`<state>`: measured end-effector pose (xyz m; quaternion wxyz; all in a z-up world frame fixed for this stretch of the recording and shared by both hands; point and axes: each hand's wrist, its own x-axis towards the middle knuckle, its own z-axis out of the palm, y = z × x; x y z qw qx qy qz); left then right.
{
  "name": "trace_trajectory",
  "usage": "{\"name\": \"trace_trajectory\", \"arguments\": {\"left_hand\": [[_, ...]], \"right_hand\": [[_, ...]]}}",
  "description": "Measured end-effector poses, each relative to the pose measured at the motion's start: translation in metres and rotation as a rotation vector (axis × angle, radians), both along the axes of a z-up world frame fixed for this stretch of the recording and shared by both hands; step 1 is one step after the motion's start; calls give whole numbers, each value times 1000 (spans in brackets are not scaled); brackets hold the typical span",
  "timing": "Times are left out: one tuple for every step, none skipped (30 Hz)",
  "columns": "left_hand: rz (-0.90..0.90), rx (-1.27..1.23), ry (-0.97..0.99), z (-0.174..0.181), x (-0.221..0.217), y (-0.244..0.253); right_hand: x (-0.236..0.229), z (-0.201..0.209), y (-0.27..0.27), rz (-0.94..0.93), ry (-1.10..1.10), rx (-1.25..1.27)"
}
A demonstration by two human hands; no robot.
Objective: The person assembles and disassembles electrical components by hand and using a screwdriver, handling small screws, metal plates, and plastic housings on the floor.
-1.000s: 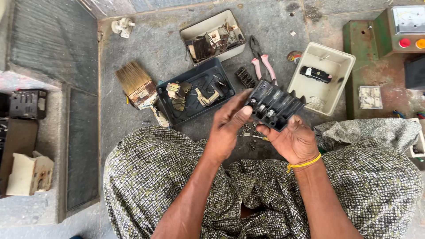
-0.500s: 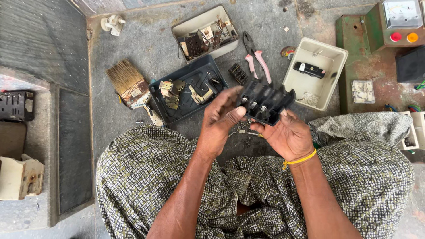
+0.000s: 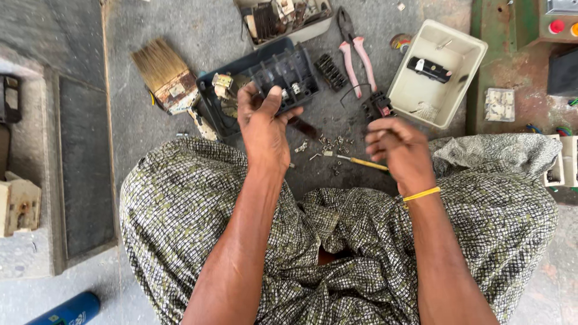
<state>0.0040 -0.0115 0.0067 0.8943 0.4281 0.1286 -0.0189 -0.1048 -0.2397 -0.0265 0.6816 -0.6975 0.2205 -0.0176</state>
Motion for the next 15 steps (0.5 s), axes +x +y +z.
{"name": "trace_trajectory", "arguments": {"left_hand": [[3, -1, 5, 0, 1, -1], [3, -8, 23, 1, 1, -3], [2, -15, 41, 2, 1, -4], [4, -17, 47, 3, 1, -2], [-18, -14, 37, 5, 1, -1], [-41, -12, 27, 6, 1, -1], [-40, -19, 31, 8, 2, -1], [-39, -29, 14, 10, 2, -1], [-35, -34, -4, 12, 2, 1], [-31, -37, -2, 14, 2, 1], [-24, -38, 9, 15, 2, 0], [-17, -39, 19, 16, 3, 0], [-17, -40, 20, 16, 3, 0], [-17, -44, 22, 16, 3, 0], [-16, -47, 24, 16, 3, 1]], "right_hand": [[-1, -3, 3, 86, 63, -82], [-4, -5, 8, 89, 68, -83], [-6, -9, 16, 185, -13, -393], [-8, -12, 25, 283, -96, -701], [-8, -14, 32, 286, -90, -704], [-7, -17, 40, 324, -100, -787], [-6, -19, 44, 363, -114, -874], [-4, -20, 47, 367, -110, -880], [-1, -21, 51, 355, -73, -899], [1, -21, 54, 343, -37, -918], [4, -21, 57, 345, -38, -918], [5, -21, 58, 357, -18, -890], [5, -20, 59, 367, 3, -863], [5, -21, 61, 367, 4, -865], [5, -23, 65, 401, -82, -962]]}}
